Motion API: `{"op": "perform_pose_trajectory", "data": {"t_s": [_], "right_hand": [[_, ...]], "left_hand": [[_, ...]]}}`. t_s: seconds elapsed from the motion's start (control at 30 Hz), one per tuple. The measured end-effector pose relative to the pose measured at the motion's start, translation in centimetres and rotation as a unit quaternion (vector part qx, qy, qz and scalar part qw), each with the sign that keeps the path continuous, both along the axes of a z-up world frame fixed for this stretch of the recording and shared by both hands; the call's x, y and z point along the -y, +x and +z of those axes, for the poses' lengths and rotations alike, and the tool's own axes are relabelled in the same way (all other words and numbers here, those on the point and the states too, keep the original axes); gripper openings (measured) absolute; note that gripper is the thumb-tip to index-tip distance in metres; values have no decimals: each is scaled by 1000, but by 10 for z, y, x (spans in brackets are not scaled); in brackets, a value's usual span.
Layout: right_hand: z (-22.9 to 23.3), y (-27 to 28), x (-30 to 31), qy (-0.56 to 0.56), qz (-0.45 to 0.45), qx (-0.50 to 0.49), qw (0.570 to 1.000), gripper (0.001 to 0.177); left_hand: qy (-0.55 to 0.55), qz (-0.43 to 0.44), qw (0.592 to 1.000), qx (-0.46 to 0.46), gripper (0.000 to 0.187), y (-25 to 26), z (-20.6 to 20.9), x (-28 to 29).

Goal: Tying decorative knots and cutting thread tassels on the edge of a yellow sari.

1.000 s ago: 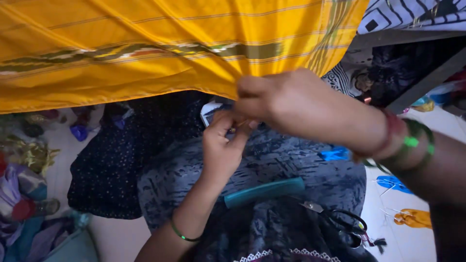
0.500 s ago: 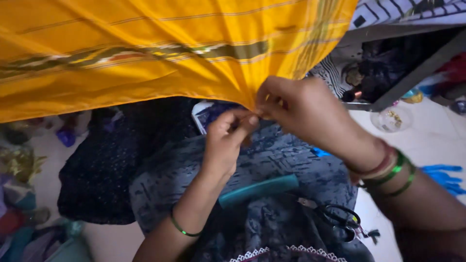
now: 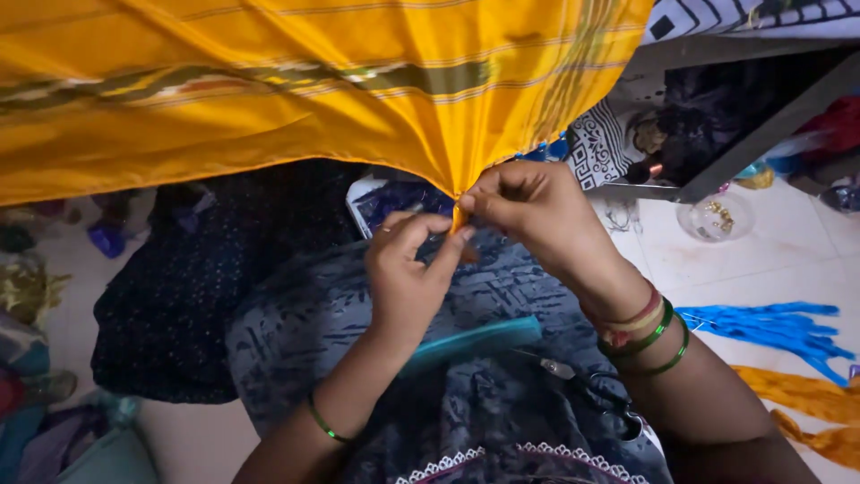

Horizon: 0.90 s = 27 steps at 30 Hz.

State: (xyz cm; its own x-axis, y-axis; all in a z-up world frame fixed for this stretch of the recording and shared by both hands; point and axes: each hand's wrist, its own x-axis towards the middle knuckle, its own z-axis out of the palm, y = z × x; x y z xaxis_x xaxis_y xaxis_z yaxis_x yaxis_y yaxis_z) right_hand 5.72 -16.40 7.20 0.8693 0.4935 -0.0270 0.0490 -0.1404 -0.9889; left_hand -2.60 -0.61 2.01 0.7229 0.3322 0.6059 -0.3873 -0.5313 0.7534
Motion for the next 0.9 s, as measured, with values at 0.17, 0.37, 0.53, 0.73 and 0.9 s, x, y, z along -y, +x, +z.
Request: {"op": "perform_pose_trajectory", "data": {"t_s": [0.17,0.37,0.53,0.73,0.9], "right_hand": [[8,-5,-6,79,23,-4,997,10],[-8,1,-1,64,8,8,998,9],[-2,-1,-1,51,12,28,998,11],[4,-3,-3,71,30,32,997,11],[10,-5,-5,112,69,-29,991,15]], "left_hand": [[-139,-43,989,-34,24,0,14,-8],[-74,-100,989,-80,15,8,27,-26],[39,-67,996,-44,12,5,38,-35],[110,-31,993,-15,12,0,52,-44],[179,31,983,2,18,-1,57,-42]]}}
